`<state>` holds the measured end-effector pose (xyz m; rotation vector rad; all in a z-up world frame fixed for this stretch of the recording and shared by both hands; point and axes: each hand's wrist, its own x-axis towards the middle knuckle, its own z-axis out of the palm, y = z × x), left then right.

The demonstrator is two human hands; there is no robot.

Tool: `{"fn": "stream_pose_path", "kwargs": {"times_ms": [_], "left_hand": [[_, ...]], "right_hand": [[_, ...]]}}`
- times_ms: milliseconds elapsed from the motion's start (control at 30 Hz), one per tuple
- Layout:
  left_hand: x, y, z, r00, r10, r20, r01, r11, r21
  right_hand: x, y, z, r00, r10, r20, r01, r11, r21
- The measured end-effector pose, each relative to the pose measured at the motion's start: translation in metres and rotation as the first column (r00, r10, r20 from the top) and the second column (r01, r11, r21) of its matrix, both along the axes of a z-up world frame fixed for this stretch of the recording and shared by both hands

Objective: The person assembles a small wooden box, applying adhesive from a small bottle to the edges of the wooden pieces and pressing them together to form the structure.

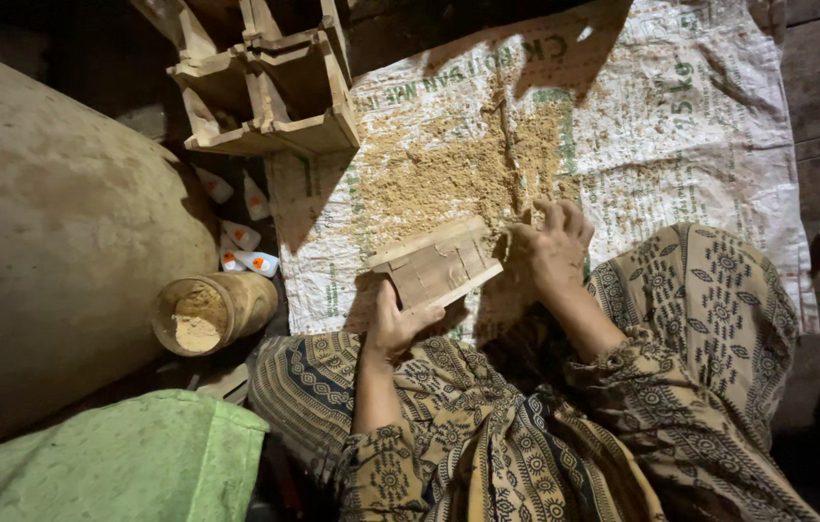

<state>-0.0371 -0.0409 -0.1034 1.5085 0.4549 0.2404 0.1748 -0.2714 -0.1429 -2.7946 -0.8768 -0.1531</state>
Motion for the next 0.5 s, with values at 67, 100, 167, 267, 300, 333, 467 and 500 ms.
{"fn": "stream_pose_path", "kwargs": {"times_ms": [67,100,167,267,300,333,467,500], "left_hand": [[-0.018,0.007,-0.048,0.988,0.066,-0.141,-0.093,0.976,-0.197],[-0.013,0.005,-0.033,0.988,0.066,-0.142,-0.093,0.976,-0.197],[-0.003,0.001,-0.003,0.979,0.055,-0.196,-0.067,0.996,-0.056],[-0.012,0.020,-0.011,0.975,0.083,-0.207,-0.081,0.997,0.014],[-0.010,0.020,-0.007,0.975,0.083,-0.207,-0.082,0.997,0.014],[-0.009,0.022,-0.002,0.969,0.088,-0.229,-0.085,0.996,0.024],[-0.017,0.022,-0.079,0.969,0.108,-0.223,-0.115,0.993,-0.021],[-0.015,0.020,-0.069,0.969,0.110,-0.220,-0.118,0.993,-0.021]], "right_hand": [[0.010,-0.007,-0.031,1.000,0.031,0.002,-0.031,0.999,0.010],[-0.001,0.002,-0.003,1.000,0.031,0.000,-0.031,0.999,0.010],[-0.020,0.020,0.053,0.988,0.028,0.150,-0.014,0.995,-0.095],[-0.022,0.031,0.064,0.973,0.099,0.209,-0.115,0.991,0.069],[-0.021,0.033,0.053,0.973,0.099,0.209,-0.116,0.991,0.069],[-0.020,0.035,0.042,0.962,0.105,0.250,-0.137,0.984,0.117],[-0.015,0.032,-0.011,0.941,0.158,0.298,-0.205,0.970,0.134],[-0.013,0.031,-0.007,0.940,0.160,0.302,-0.208,0.969,0.133]]}}
